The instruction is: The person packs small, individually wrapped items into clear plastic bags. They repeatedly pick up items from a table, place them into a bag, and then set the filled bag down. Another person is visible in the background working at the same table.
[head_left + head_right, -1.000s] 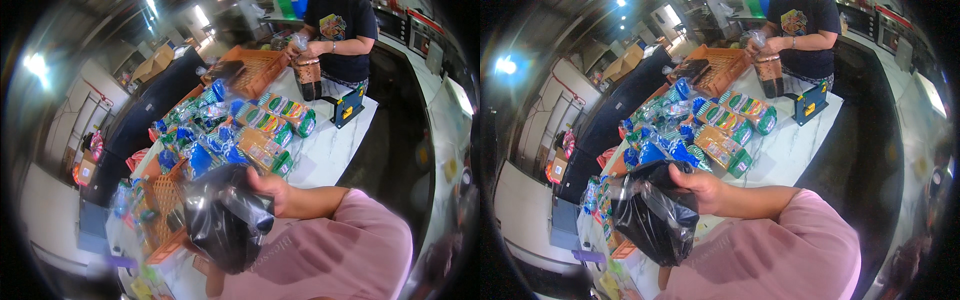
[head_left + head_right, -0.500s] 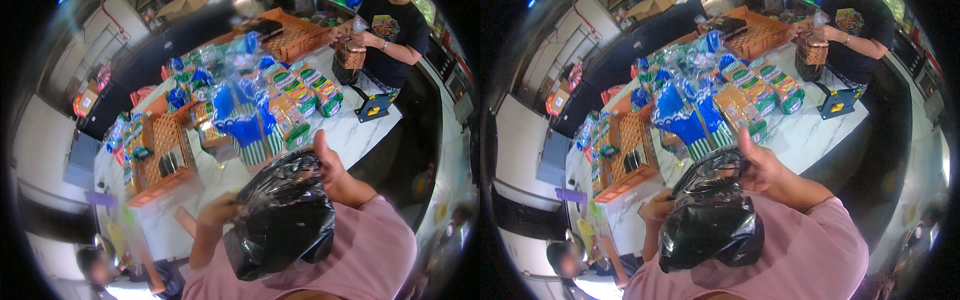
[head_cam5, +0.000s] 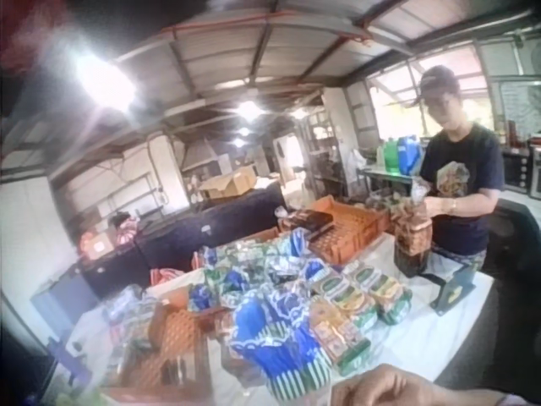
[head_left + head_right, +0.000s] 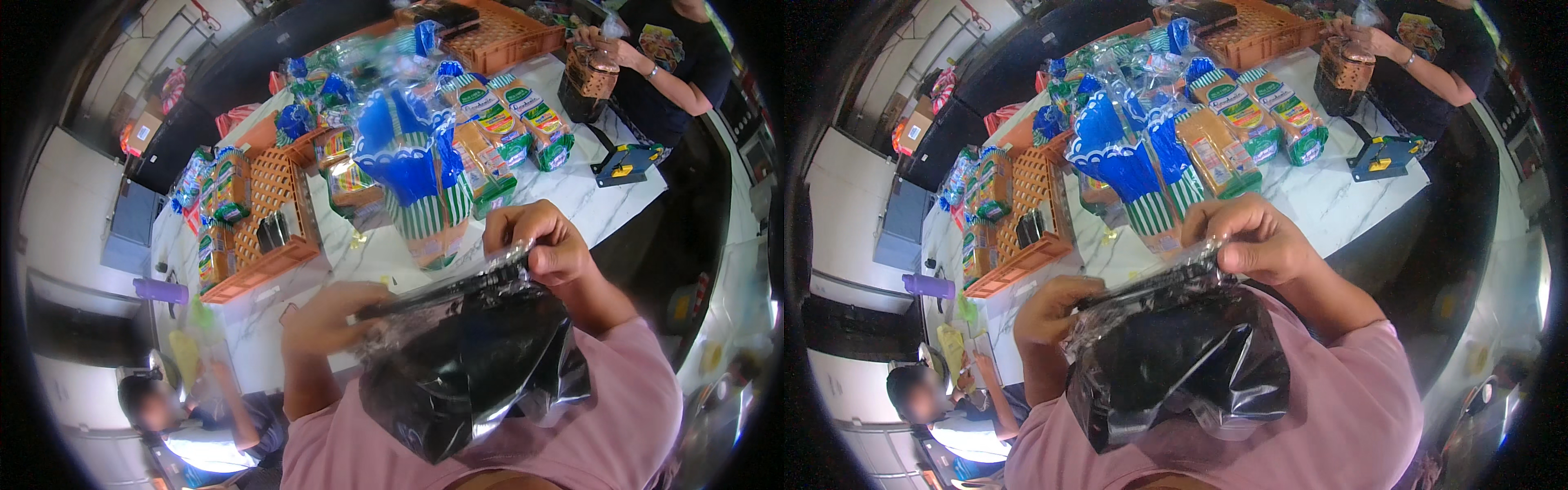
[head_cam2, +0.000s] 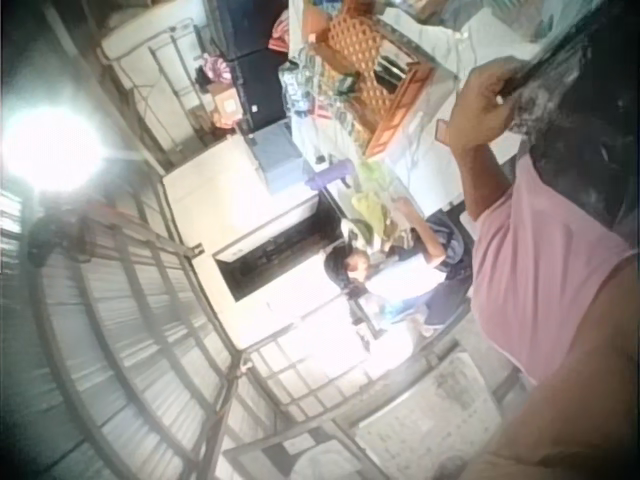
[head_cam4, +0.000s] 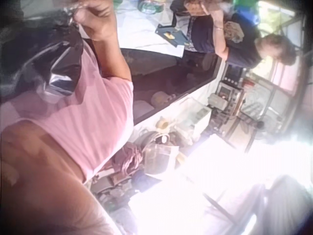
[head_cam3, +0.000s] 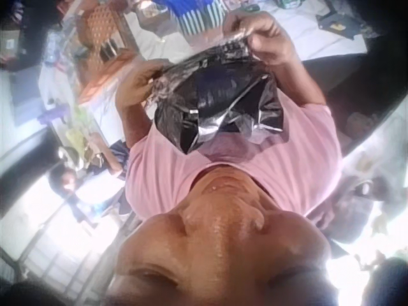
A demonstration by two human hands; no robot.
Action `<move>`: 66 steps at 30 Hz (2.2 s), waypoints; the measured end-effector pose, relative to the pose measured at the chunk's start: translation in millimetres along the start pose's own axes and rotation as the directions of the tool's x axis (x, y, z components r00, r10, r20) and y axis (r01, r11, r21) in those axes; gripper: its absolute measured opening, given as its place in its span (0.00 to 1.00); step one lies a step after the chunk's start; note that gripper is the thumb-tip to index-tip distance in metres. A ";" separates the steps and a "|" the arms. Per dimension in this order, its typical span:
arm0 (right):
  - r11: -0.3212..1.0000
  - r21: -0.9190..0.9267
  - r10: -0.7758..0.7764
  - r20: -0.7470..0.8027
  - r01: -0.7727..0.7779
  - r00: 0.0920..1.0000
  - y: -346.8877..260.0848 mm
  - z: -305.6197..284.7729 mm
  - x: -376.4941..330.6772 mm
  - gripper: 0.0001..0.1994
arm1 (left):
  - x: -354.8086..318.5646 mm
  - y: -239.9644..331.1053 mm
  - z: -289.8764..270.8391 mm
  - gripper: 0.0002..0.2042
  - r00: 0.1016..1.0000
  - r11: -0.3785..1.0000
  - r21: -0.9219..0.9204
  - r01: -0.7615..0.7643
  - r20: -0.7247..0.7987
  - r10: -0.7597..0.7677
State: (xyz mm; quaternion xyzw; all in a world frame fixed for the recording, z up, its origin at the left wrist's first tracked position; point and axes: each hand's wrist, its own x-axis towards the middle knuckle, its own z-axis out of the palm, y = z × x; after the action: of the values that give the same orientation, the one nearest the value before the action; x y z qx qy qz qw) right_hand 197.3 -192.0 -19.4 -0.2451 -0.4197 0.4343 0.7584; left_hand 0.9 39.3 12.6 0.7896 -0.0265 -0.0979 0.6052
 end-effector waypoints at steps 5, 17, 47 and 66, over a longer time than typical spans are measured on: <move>0.862 -0.507 -0.179 -0.276 0.015 0.944 3.7 -14.1 10.9 0.05 | 29.2 -10.1 18.9 0.13 0.762 0.909 0.035 -0.416 -0.532 0.369; 0.635 -0.705 0.236 -0.211 -0.315 0.949 25.9 -80.9 74.5 0.08 | 92.6 -42.5 2.3 0.25 0.886 0.679 -0.621 -0.390 -0.455 0.093; 0.567 -0.821 -0.230 -0.241 -0.071 0.943 103.8 -141.7 49.0 0.13 | 113.4 -146.7 5.7 0.05 0.469 0.958 0.044 -0.284 -0.865 0.178; 0.926 0.191 0.375 -0.584 -0.327 0.720 182.4 -197.2 51.1 0.13 | 138.8 -232.7 0.1 0.18 0.657 0.675 -0.554 -0.488 -0.742 -0.134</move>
State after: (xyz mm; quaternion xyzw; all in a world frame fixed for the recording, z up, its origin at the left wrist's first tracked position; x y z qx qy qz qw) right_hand 296.0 -57.5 -236.1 -0.4184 -0.0817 0.4827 0.7650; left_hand 119.0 78.8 -228.1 0.4510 0.1734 0.2900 0.8261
